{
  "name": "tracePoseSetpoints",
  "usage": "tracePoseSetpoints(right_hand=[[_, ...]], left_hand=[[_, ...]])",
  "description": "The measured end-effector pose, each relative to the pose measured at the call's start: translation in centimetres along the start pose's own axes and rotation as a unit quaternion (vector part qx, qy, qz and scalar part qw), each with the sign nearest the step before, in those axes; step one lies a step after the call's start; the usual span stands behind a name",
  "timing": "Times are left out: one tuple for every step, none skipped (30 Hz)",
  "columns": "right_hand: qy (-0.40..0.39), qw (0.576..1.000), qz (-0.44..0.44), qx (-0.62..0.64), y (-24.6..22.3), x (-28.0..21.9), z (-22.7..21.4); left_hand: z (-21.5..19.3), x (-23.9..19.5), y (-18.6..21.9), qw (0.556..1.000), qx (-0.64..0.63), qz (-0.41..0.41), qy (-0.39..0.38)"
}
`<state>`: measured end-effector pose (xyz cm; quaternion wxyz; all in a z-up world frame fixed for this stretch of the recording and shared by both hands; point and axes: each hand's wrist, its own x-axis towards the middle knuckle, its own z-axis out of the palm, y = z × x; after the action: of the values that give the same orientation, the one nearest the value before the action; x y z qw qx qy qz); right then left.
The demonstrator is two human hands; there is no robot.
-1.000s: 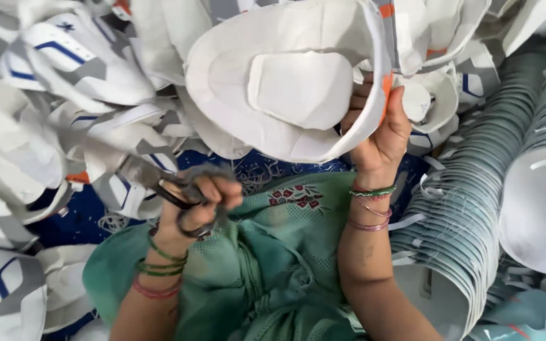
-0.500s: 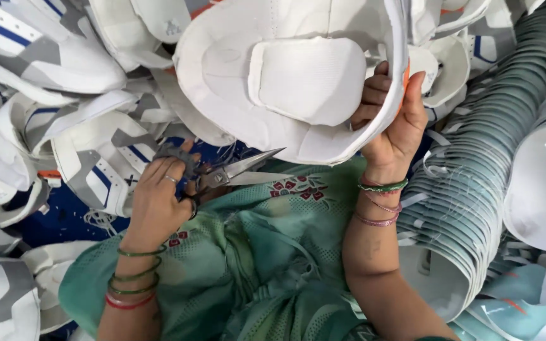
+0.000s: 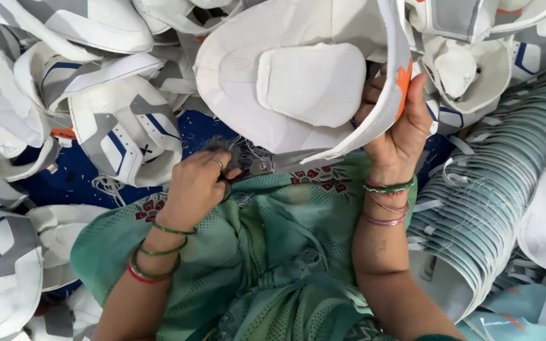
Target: The person trims excess material from shoe upper components using scissors.
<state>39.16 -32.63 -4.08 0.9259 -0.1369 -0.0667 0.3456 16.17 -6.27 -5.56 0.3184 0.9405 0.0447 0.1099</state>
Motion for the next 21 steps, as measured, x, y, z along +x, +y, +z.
tracePoseSetpoints(right_hand=[[-0.028, 0.998, 0.013, 0.046, -0.2, 0.0, -0.5], [-0.028, 0.998, 0.013, 0.046, -0.3, -0.1, -0.8], [-0.039, 0.998, 0.009, 0.058, -0.5, -0.1, -1.1], [-0.049, 0.996, 0.004, 0.071, -0.6, -0.1, -1.5], [-0.05, 0.996, 0.003, 0.071, -0.4, -0.2, -0.6], [-0.034, 0.998, -0.021, 0.039, -0.1, -0.4, 0.2], [-0.019, 0.999, -0.045, 0.007, 0.1, -0.6, 1.0], [-0.018, 0.999, -0.044, 0.006, -0.2, -0.7, 0.4], [-0.022, 0.998, -0.051, 0.007, -0.5, -0.8, -0.2], [-0.028, 0.998, -0.057, 0.006, -0.9, -0.9, -0.8], [-0.027, 0.998, -0.056, 0.005, -1.0, -1.1, -0.8], [-0.034, 0.997, -0.069, 0.002, -1.0, -1.1, -0.7], [-0.04, 0.996, -0.082, 0.0, -1.0, -1.2, -0.7], [-0.041, 0.996, -0.083, -0.002, -1.3, -1.2, -1.0], [-0.044, 0.995, -0.088, 0.009, -1.5, -1.2, -1.3], [-0.047, 0.994, -0.095, 0.018, -1.9, -1.2, -1.6], [-0.048, 0.994, -0.096, 0.015, -2.1, -1.2, -1.7], [-0.048, 0.994, -0.101, 0.003, -2.2, -1.1, -1.8], [-0.048, 0.993, -0.106, -0.009, -2.4, -1.1, -1.9], [-0.049, 0.993, -0.106, -0.011, -2.1, -1.0, -1.7], [-0.044, 0.994, -0.104, -0.011, -1.7, -0.9, -1.4]], left_hand=[[0.3, -0.2, 0.3, 1.0, 0.003, -0.013, 0.012], [0.7, -0.3, 0.2, 1.0, 0.003, -0.014, 0.013], [1.1, -0.5, 0.1, 1.0, -0.003, -0.014, 0.005], [1.5, -0.5, 0.0, 1.0, -0.008, -0.014, -0.004], [1.3, -0.1, 0.6, 1.0, -0.008, -0.014, -0.004], [1.1, 0.2, 1.2, 1.0, -0.013, 0.011, 0.005], [1.0, 0.6, 1.8, 0.999, -0.019, 0.035, 0.013], [1.2, 0.6, 1.9, 0.999, -0.021, 0.034, 0.012], [1.4, 0.7, 2.1, 0.999, -0.022, 0.031, 0.008], [1.6, 0.8, 2.3, 0.999, -0.023, 0.027, 0.005], [2.1, 0.6, 2.2, 0.999, -0.024, 0.026, 0.006], [2.4, 0.5, 2.0, 0.999, -0.032, 0.036, 0.013], [2.8, 0.4, 1.8, 0.998, -0.04, 0.045, 0.02], [2.3, 0.4, 2.1, 0.998, -0.04, 0.047, 0.021], [1.8, 0.5, 2.5, 0.998, -0.016, 0.04, 0.039], [1.4, 0.6, 2.8, 0.998, 0.007, 0.034, 0.058], [1.3, 0.7, 2.9, 0.998, 0.004, 0.037, 0.059], [1.2, 0.8, 3.1, 0.999, 0.009, 0.02, 0.045], [1.0, 0.9, 3.2, 0.999, 0.013, 0.004, 0.031], [1.2, 1.2, 3.4, 0.999, 0.011, 0.005, 0.032], [1.4, 1.4, 3.5, 1.0, -0.011, 0.0, 0.016]])
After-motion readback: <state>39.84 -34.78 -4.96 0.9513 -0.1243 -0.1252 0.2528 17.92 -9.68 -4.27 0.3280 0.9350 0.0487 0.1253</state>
